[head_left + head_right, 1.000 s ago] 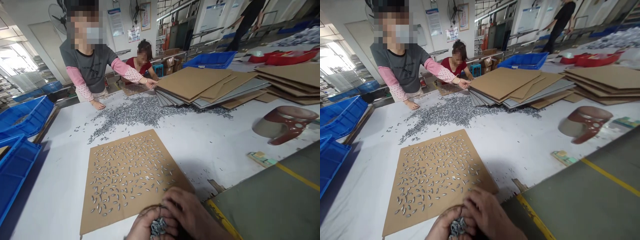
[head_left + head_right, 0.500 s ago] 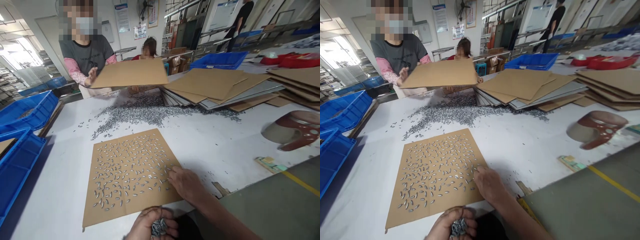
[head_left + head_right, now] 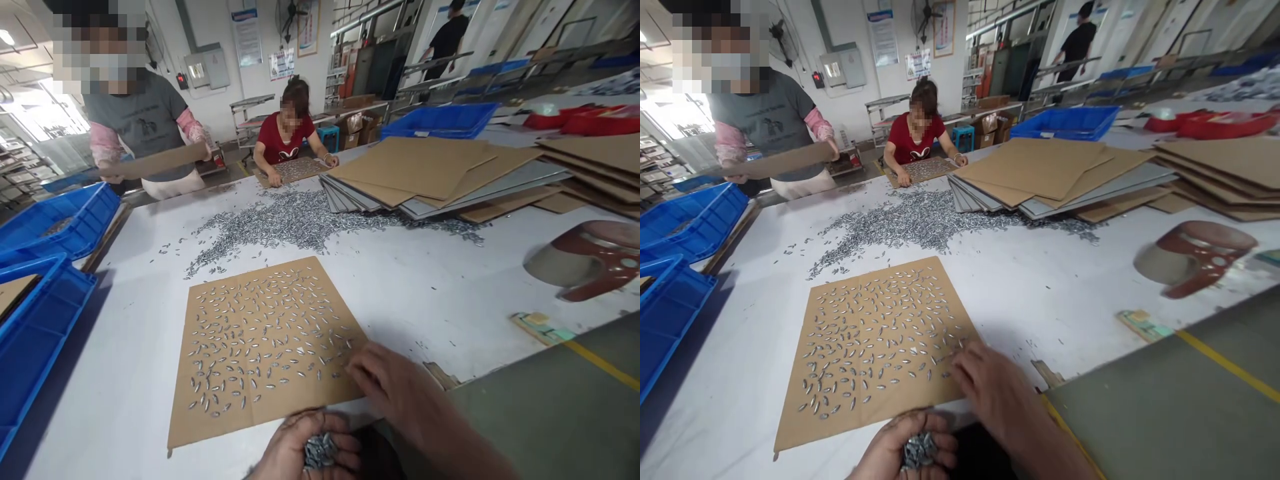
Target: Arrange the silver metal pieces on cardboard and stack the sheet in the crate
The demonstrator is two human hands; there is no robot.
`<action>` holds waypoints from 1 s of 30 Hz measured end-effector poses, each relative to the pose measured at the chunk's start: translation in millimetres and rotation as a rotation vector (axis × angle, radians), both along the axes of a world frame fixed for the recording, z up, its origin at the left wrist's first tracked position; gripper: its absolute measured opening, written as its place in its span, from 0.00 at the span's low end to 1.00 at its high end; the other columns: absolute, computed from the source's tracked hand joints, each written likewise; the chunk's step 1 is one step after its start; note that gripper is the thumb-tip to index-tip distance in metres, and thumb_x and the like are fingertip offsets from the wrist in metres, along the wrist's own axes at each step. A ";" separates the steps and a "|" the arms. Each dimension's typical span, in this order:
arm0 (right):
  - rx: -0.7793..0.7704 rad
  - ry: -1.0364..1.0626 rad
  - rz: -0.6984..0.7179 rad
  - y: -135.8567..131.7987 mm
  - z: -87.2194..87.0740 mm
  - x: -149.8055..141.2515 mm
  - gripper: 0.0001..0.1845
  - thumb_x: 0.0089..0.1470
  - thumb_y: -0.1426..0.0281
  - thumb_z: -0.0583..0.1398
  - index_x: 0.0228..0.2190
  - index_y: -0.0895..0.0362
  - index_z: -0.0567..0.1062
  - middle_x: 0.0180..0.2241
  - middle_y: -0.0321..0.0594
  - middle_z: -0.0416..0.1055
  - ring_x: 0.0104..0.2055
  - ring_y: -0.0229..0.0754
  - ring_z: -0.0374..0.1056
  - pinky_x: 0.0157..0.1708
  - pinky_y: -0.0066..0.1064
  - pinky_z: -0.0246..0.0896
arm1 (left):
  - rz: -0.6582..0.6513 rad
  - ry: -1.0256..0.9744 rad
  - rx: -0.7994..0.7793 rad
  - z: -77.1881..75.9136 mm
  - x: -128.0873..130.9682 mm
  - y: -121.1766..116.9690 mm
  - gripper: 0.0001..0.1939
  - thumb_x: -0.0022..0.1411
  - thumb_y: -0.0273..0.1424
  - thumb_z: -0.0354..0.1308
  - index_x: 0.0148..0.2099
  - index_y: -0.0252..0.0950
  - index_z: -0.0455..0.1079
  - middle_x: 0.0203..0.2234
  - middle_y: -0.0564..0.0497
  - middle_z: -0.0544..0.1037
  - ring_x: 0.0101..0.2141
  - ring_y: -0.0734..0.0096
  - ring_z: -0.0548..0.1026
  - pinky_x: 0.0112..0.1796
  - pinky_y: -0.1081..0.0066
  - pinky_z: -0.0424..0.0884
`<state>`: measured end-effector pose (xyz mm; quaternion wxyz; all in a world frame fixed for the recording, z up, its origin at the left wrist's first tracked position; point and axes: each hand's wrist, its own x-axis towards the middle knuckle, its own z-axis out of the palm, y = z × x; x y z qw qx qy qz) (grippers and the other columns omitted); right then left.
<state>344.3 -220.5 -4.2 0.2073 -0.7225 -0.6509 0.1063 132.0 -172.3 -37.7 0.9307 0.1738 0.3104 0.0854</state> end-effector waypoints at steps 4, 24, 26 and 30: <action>0.124 0.028 0.223 -35.8 -26.2 -46.1 0.08 0.63 0.72 0.58 0.36 0.49 0.77 0.34 0.35 0.77 0.35 0.41 0.71 0.36 0.33 0.62 | 0.104 0.019 -0.087 -7.7 7.4 -7.2 0.23 0.55 0.43 0.73 0.44 0.30 0.77 0.30 0.47 0.80 0.28 0.68 0.77 0.34 0.69 0.70; 0.196 0.167 -0.242 -5.0 -45.0 33.3 0.14 0.65 0.63 0.54 0.33 0.52 0.77 0.33 0.40 0.78 0.34 0.44 0.75 0.37 0.34 0.69 | -0.059 0.095 -0.019 -12.1 13.2 -3.0 0.29 0.48 0.48 0.75 0.41 0.27 0.79 0.33 0.40 0.83 0.32 0.62 0.80 0.33 0.69 0.70; 0.096 0.128 -0.224 4.0 -48.8 40.6 0.13 0.64 0.65 0.54 0.32 0.52 0.78 0.33 0.40 0.77 0.34 0.44 0.75 0.36 0.34 0.68 | -0.052 0.103 -0.015 -18.4 12.1 -3.5 0.27 0.50 0.47 0.74 0.40 0.28 0.79 0.32 0.40 0.82 0.32 0.62 0.80 0.33 0.69 0.70; 0.003 0.134 -0.173 9.5 -49.6 41.5 0.13 0.64 0.68 0.54 0.35 0.52 0.78 0.35 0.40 0.77 0.35 0.43 0.74 0.37 0.33 0.66 | -0.010 0.104 -0.013 -20.7 9.8 -2.3 0.26 0.52 0.47 0.73 0.39 0.27 0.78 0.30 0.41 0.82 0.30 0.64 0.80 0.33 0.70 0.70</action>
